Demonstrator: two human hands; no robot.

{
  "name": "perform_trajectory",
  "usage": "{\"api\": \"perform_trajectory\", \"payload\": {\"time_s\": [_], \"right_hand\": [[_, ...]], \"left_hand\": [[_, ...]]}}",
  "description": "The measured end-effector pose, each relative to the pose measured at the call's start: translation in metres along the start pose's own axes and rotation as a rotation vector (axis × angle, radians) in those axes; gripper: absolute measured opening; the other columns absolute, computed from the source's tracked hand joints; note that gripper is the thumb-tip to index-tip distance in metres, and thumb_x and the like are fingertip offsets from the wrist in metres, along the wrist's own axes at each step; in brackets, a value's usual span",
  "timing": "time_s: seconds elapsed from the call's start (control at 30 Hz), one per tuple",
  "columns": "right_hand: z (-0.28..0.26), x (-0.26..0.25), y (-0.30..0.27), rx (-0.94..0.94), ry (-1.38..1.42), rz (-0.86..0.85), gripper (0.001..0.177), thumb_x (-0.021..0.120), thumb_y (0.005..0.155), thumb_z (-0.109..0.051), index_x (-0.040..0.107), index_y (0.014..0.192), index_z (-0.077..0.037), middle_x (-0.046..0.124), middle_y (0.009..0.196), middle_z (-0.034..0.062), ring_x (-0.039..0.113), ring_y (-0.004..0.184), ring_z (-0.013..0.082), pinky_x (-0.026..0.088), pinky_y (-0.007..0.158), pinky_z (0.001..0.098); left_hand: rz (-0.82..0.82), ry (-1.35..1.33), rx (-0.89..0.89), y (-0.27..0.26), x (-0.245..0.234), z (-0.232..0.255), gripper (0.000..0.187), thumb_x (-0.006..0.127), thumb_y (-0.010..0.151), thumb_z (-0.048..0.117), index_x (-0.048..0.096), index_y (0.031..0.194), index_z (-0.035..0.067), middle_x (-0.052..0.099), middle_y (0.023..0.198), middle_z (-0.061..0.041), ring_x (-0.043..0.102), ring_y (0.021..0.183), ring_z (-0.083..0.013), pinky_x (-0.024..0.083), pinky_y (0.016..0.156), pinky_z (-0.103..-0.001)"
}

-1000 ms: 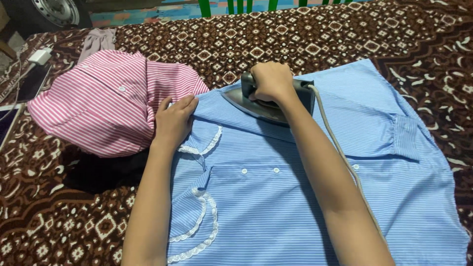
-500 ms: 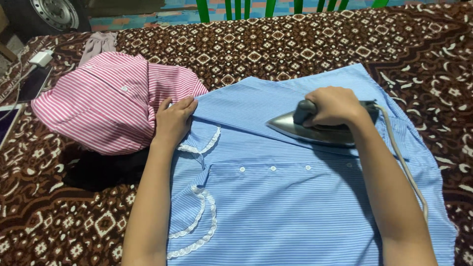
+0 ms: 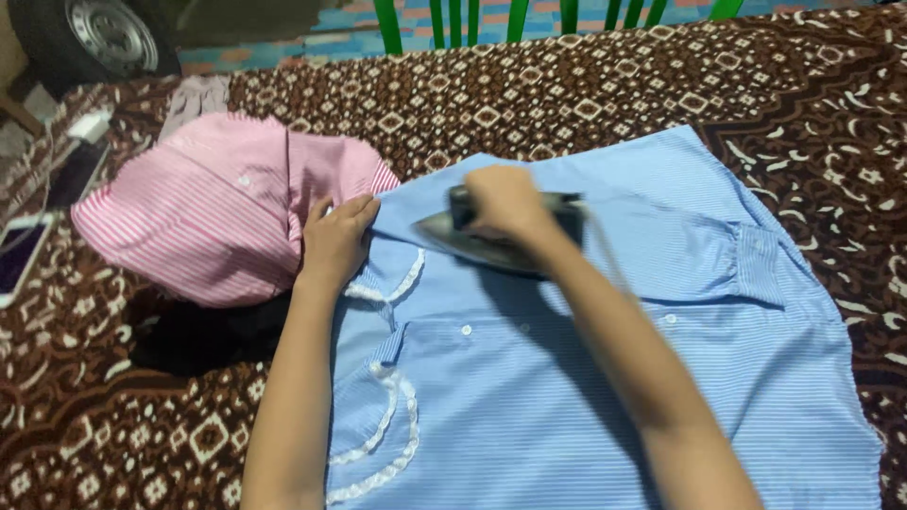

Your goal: The person irons a light blue striped shirt laid flat on a patterned brown surface. They use a handheld iron to smooth the collar, front placket, and body of the shirt, occasionally adjusting the fabric with the other hand. A pink striped shirt remains nearby but is not handled.

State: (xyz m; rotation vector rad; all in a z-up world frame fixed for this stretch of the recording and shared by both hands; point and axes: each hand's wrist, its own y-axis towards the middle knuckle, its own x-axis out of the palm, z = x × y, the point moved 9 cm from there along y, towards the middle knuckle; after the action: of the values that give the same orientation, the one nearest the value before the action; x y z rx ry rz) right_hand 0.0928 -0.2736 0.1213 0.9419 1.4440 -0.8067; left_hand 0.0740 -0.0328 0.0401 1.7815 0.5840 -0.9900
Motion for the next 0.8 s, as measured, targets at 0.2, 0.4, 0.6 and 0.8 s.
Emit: {"api": "perform_trajectory", "payload": {"time_s": [0.2,0.4,0.6,0.8], "right_hand": [[-0.023,0.016,0.027,-0.022,0.015,0.069,0.049,0.091,0.062,-0.043,0.075,0.096,-0.011,0.074,0.084,0.0124,0.075,0.088,0.0396,0.060,0.076,0.0564],[0.033,-0.005,-0.035,0.043,0.001,-0.110,0.050,0.087,0.067,-0.045,0.077,0.105,-0.013,0.077,0.095,0.0142,0.075,0.101,0.0399,0.058,0.084,0.0563],[0.118,-0.038,-0.122,0.199,-0.021,-0.265,0.051,0.085,0.068,-0.045,0.077,0.110,-0.015,0.079,0.103,0.0193,0.072,0.110,0.0438,0.056,0.093,0.0575],[0.160,-0.043,-0.149,0.380,-0.073,-0.262,0.050,0.085,0.065,-0.050,0.078,0.106,-0.023,0.081,0.100,0.0131,0.073,0.111,0.0401,0.057,0.095,0.0518]], "left_hand": [[-0.043,-0.022,-0.013,0.002,-0.010,0.003,0.054,0.071,0.086,0.021,0.063,0.138,0.029,0.066,0.139,0.011,0.057,0.134,-0.0043,0.030,0.118,-0.041],[-0.028,0.019,0.002,0.003,-0.012,0.001,0.054,0.071,0.085,0.023,0.064,0.138,0.031,0.067,0.138,0.012,0.058,0.132,-0.0019,0.034,0.116,-0.038],[-0.028,0.018,-0.012,0.000,-0.003,-0.001,0.052,0.068,0.088,0.022,0.062,0.140,0.032,0.065,0.141,0.014,0.056,0.135,-0.0017,0.031,0.118,-0.039],[-0.028,0.018,-0.020,-0.004,0.018,-0.010,0.050,0.067,0.090,0.023,0.062,0.138,0.032,0.064,0.142,0.014,0.055,0.136,-0.0026,0.030,0.119,-0.042]]}}
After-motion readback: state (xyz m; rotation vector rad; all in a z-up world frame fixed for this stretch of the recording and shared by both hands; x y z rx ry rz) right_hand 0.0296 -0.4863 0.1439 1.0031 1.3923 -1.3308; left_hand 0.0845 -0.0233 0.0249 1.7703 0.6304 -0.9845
